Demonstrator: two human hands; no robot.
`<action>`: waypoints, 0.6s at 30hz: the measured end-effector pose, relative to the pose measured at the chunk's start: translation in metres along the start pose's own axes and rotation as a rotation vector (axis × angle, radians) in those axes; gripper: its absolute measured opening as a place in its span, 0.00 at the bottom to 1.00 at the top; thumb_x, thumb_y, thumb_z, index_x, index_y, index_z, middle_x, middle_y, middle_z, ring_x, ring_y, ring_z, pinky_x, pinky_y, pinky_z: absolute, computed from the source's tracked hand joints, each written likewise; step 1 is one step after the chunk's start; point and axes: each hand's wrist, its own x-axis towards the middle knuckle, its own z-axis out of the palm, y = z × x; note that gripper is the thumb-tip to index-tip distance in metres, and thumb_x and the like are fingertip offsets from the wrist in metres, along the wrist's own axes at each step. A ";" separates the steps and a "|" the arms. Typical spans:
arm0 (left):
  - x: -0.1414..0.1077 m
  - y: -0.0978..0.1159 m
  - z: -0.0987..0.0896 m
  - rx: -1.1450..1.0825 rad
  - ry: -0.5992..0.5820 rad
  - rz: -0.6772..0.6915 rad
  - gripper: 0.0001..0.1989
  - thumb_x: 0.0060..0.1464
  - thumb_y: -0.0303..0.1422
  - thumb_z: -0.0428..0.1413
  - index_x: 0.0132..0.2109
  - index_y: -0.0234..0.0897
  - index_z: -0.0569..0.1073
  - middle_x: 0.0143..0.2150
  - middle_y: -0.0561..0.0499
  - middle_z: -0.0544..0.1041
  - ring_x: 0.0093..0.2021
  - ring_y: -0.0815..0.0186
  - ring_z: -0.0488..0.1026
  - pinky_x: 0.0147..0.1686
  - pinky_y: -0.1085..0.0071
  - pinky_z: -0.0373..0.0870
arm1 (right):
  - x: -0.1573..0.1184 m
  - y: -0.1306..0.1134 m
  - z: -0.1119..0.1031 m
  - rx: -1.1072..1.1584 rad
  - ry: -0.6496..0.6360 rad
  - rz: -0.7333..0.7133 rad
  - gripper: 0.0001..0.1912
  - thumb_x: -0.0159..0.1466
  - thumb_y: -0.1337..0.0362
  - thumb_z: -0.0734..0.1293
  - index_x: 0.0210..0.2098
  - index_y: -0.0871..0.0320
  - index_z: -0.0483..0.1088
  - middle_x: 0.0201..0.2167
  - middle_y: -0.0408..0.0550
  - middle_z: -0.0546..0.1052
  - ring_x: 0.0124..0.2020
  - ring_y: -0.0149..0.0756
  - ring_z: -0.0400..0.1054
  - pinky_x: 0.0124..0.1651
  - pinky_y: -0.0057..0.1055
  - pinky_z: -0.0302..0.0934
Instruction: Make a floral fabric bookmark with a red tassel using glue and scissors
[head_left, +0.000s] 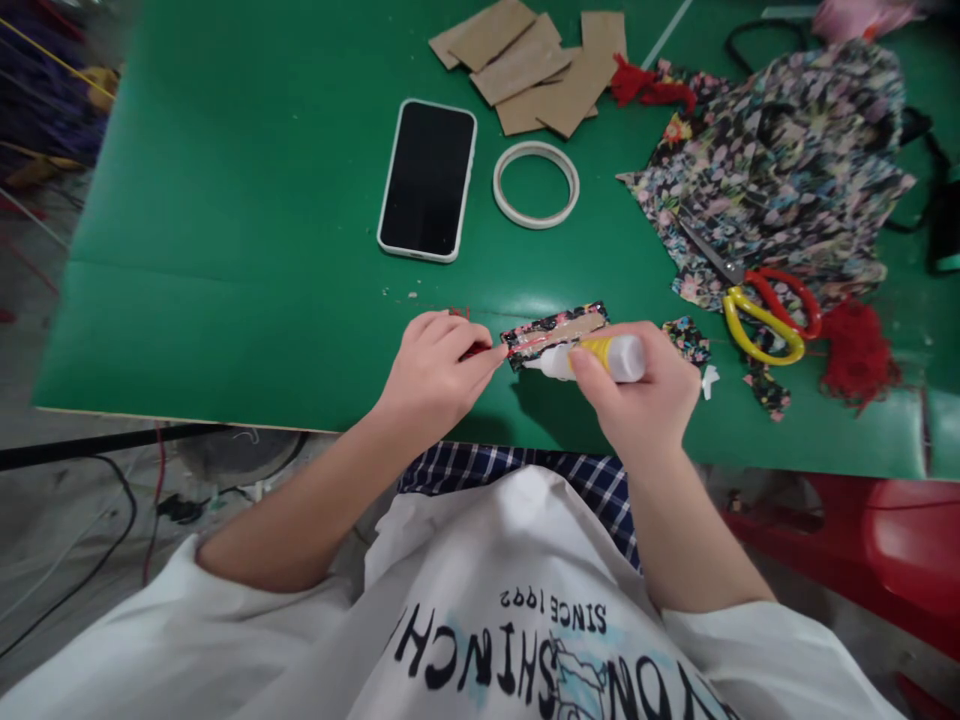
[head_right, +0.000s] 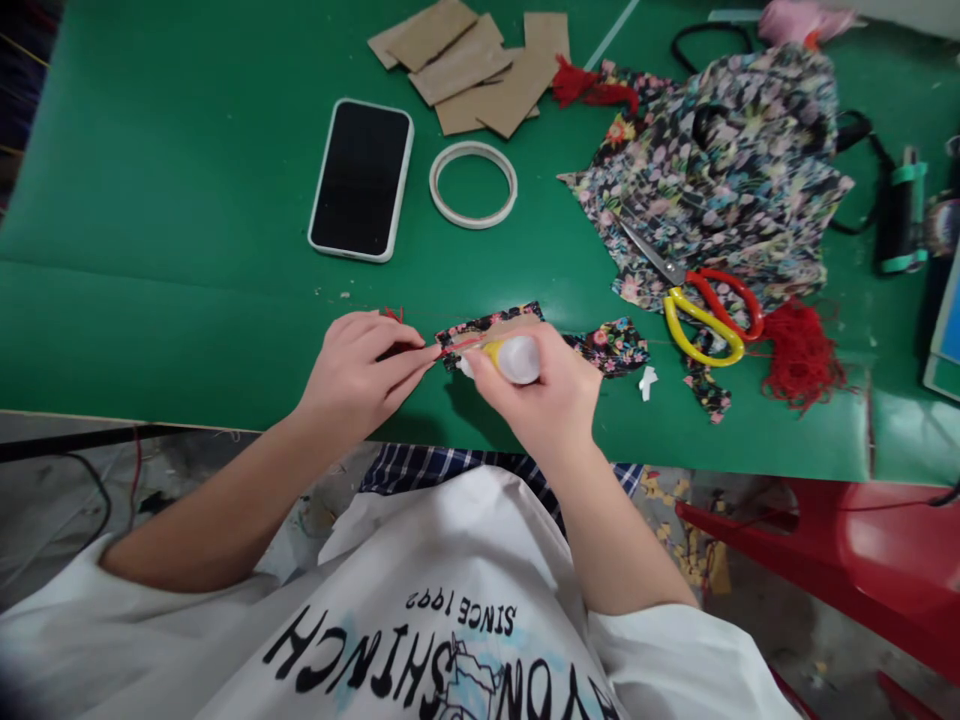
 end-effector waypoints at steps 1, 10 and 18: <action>0.000 0.000 0.000 -0.001 0.003 0.002 0.07 0.56 0.31 0.53 0.38 0.40 0.76 0.35 0.52 0.76 0.37 0.66 0.68 0.43 0.65 0.63 | 0.001 -0.003 0.000 -0.029 -0.013 -0.050 0.10 0.55 0.57 0.68 0.26 0.55 0.66 0.21 0.40 0.73 0.20 0.28 0.65 0.23 0.26 0.60; -0.002 -0.001 0.002 -0.028 -0.001 -0.005 0.08 0.58 0.31 0.50 0.39 0.40 0.75 0.35 0.51 0.75 0.38 0.65 0.68 0.42 0.64 0.61 | 0.007 -0.013 0.004 -0.133 -0.135 -0.357 0.10 0.57 0.56 0.67 0.29 0.56 0.66 0.22 0.41 0.75 0.22 0.28 0.68 0.27 0.25 0.62; 0.000 0.000 0.000 -0.016 -0.010 0.001 0.08 0.57 0.31 0.51 0.38 0.40 0.76 0.35 0.51 0.76 0.37 0.65 0.68 0.43 0.64 0.63 | -0.001 0.014 0.004 0.073 -0.046 0.275 0.16 0.56 0.51 0.66 0.23 0.57 0.64 0.14 0.37 0.63 0.15 0.25 0.57 0.17 0.25 0.52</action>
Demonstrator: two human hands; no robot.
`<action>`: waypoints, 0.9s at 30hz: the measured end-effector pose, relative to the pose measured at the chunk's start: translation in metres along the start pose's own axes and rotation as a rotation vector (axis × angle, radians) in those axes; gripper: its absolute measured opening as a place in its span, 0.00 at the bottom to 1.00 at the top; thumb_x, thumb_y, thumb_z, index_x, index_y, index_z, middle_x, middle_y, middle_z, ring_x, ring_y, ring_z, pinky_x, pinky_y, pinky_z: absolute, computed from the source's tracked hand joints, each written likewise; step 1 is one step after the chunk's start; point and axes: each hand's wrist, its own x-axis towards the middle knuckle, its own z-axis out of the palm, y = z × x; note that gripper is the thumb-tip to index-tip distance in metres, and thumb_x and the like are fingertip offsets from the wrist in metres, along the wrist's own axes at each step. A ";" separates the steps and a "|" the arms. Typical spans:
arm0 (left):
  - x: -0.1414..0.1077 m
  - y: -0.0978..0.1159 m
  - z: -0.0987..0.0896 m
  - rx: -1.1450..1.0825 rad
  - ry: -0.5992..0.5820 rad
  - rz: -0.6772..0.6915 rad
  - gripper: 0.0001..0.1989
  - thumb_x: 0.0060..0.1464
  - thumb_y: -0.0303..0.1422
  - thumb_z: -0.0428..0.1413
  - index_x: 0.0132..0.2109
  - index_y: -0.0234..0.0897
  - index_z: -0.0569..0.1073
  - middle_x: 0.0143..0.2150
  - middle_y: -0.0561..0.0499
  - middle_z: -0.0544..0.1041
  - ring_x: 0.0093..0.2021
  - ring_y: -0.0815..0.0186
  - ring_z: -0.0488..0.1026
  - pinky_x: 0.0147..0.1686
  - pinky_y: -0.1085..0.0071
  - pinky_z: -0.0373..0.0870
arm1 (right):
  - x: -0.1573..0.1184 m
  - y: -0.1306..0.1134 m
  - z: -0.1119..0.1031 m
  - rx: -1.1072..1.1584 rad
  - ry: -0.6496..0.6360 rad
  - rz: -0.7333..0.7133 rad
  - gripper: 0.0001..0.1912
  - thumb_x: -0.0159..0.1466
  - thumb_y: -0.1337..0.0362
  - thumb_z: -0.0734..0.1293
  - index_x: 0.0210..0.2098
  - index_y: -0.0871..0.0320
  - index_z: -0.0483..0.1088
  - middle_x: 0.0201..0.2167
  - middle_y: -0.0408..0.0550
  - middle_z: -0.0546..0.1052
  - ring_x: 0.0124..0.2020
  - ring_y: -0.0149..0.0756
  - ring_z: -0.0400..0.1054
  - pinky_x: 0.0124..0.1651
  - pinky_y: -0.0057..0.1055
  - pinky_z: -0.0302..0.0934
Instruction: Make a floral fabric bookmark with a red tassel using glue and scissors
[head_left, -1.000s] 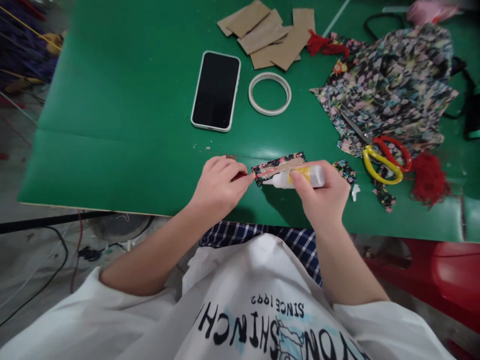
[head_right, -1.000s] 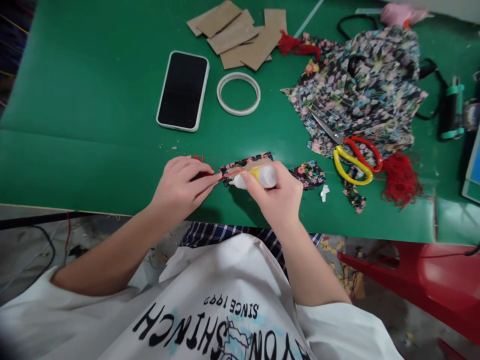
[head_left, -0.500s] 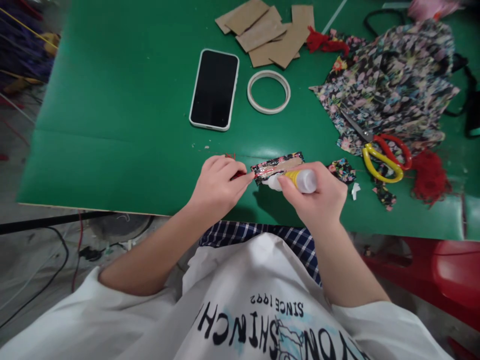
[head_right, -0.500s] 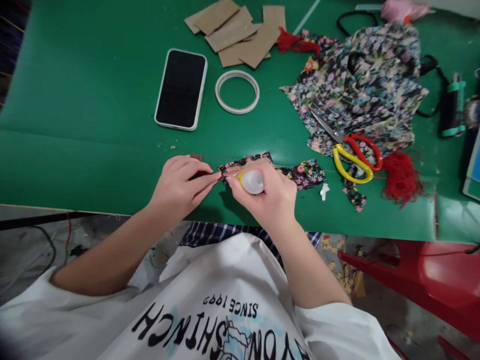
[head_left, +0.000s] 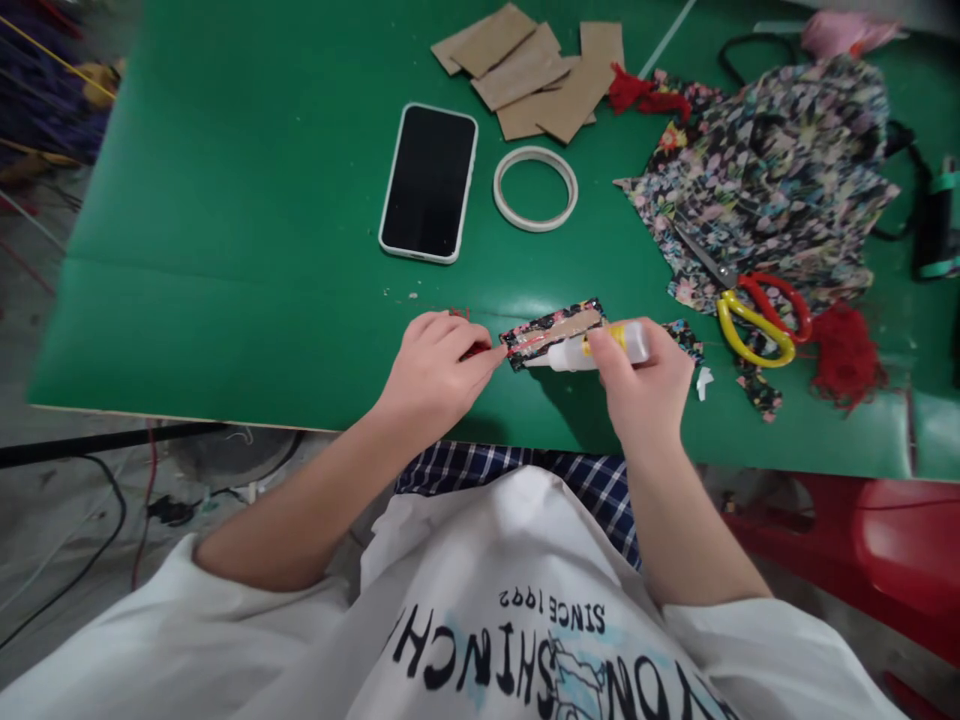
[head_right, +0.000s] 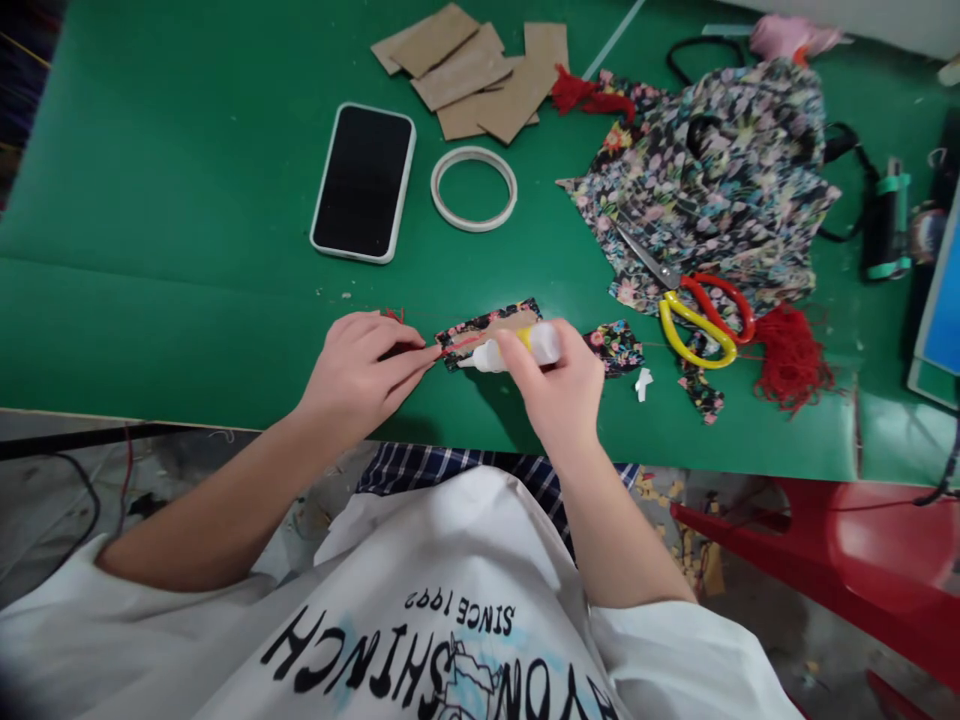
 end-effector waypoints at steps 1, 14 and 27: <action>0.000 0.000 0.000 -0.004 -0.003 -0.003 0.08 0.57 0.31 0.51 0.38 0.40 0.76 0.35 0.51 0.76 0.37 0.65 0.68 0.43 0.63 0.63 | -0.002 0.007 0.000 0.070 0.023 0.063 0.16 0.57 0.51 0.65 0.23 0.56 0.64 0.14 0.36 0.61 0.14 0.25 0.56 0.17 0.25 0.52; -0.001 0.000 0.000 -0.022 0.008 -0.006 0.08 0.58 0.32 0.51 0.38 0.40 0.75 0.35 0.51 0.76 0.37 0.65 0.68 0.42 0.63 0.62 | -0.012 -0.014 -0.003 -0.124 0.085 -0.303 0.11 0.54 0.55 0.69 0.28 0.56 0.68 0.23 0.41 0.75 0.21 0.29 0.68 0.24 0.27 0.62; -0.001 -0.001 0.001 -0.004 -0.002 -0.008 0.08 0.58 0.32 0.51 0.38 0.41 0.75 0.35 0.51 0.76 0.37 0.65 0.69 0.42 0.64 0.62 | -0.012 -0.015 -0.001 -0.250 0.043 -0.416 0.12 0.56 0.54 0.67 0.28 0.56 0.67 0.21 0.41 0.75 0.21 0.29 0.67 0.25 0.26 0.60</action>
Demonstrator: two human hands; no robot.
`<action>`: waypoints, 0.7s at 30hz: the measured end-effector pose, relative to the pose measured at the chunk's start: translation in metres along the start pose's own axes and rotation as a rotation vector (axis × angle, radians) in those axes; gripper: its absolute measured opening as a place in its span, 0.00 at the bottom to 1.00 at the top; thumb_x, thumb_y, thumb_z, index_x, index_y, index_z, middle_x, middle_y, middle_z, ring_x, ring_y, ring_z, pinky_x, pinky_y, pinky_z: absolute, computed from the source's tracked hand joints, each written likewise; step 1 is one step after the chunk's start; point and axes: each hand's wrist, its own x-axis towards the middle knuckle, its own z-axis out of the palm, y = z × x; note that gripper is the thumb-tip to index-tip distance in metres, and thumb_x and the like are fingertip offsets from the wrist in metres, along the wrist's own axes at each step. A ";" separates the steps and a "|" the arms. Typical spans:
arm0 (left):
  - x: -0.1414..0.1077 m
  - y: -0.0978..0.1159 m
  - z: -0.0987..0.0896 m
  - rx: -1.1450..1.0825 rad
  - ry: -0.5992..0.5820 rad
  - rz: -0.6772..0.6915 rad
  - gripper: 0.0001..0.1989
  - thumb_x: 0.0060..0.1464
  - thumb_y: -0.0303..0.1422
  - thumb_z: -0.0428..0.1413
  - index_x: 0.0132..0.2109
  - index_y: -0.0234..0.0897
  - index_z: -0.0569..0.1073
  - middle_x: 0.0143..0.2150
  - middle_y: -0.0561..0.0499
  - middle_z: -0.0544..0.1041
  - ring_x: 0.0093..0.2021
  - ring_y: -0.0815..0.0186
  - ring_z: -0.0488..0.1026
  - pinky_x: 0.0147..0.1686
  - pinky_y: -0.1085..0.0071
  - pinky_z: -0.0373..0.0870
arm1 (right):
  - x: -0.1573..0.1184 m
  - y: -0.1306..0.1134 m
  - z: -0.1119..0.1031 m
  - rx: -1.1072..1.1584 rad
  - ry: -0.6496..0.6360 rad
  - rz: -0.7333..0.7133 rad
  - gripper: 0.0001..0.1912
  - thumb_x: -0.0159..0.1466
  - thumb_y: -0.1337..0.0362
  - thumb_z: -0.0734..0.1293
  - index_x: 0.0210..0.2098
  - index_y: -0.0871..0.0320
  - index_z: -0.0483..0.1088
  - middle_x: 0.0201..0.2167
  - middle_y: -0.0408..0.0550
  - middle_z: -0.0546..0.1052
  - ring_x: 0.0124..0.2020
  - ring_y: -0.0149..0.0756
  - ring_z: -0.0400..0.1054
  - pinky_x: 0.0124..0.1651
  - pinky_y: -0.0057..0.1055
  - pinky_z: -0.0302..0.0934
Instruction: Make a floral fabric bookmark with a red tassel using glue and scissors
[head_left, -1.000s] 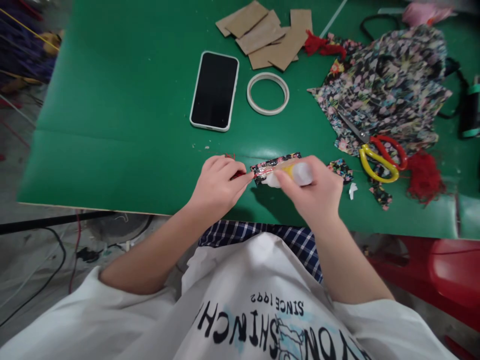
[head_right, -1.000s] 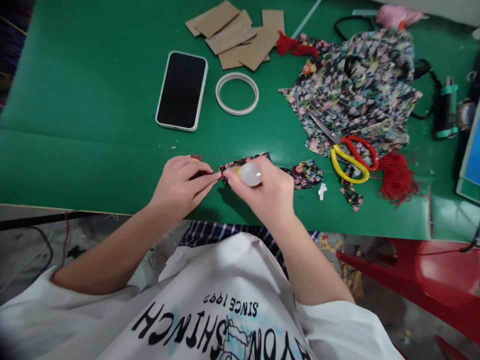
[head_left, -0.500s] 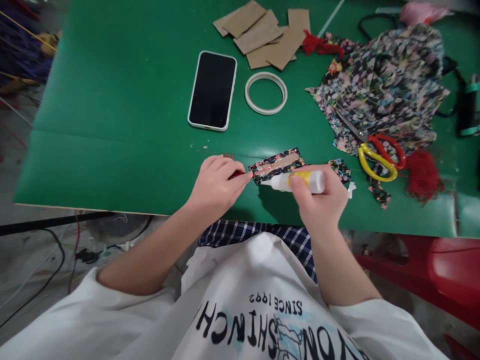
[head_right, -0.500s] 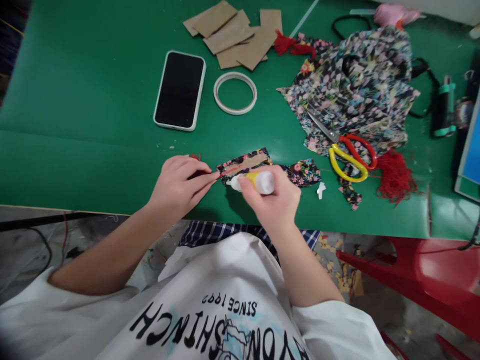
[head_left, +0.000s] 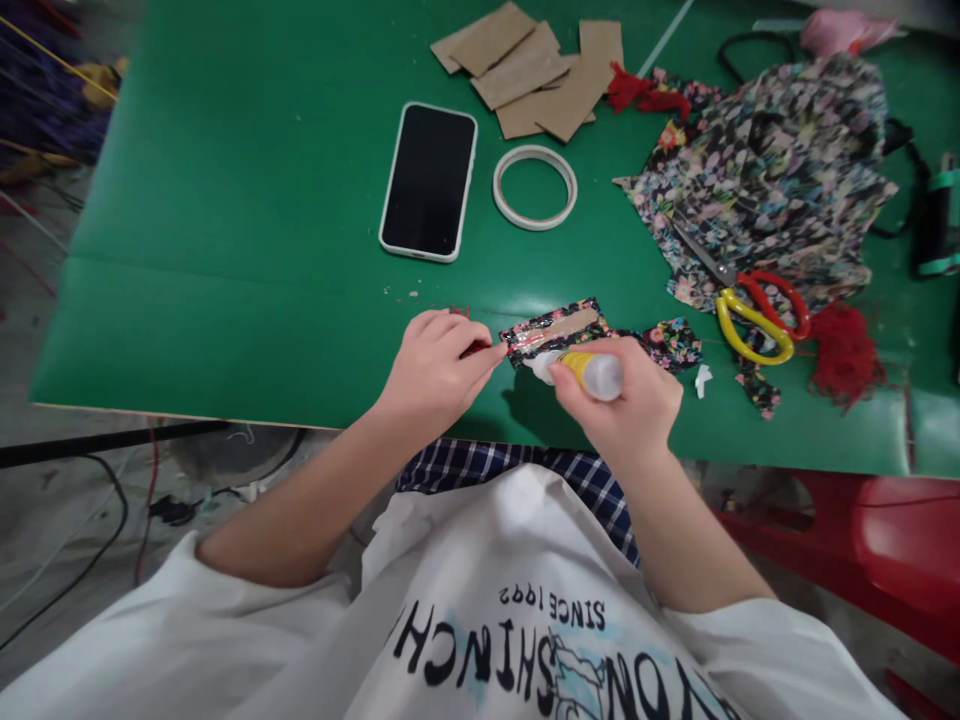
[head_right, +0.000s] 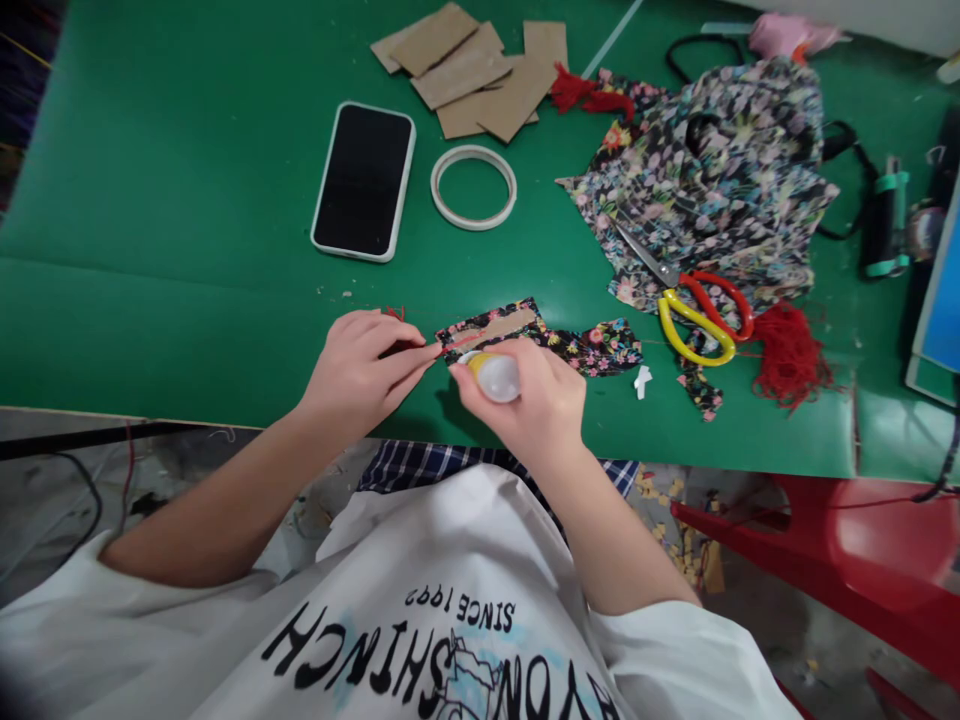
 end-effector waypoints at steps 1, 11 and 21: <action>0.000 0.000 0.000 -0.005 -0.003 -0.007 0.08 0.58 0.32 0.51 0.38 0.41 0.75 0.35 0.51 0.76 0.37 0.65 0.69 0.42 0.64 0.62 | -0.003 0.003 0.000 0.048 0.001 0.106 0.12 0.56 0.53 0.67 0.28 0.55 0.67 0.22 0.41 0.74 0.21 0.29 0.67 0.24 0.26 0.60; 0.001 0.001 -0.001 -0.041 -0.033 -0.044 0.09 0.58 0.32 0.50 0.37 0.40 0.76 0.35 0.51 0.75 0.37 0.65 0.68 0.43 0.63 0.61 | -0.014 0.014 -0.002 0.306 0.117 0.461 0.12 0.55 0.53 0.67 0.28 0.56 0.70 0.23 0.42 0.74 0.21 0.30 0.67 0.23 0.28 0.61; 0.001 0.000 -0.001 -0.013 -0.006 -0.009 0.08 0.58 0.32 0.51 0.38 0.40 0.76 0.35 0.51 0.76 0.37 0.65 0.68 0.42 0.64 0.62 | -0.006 0.001 0.000 0.118 0.029 0.028 0.09 0.54 0.56 0.68 0.29 0.54 0.69 0.22 0.40 0.75 0.20 0.29 0.67 0.25 0.27 0.63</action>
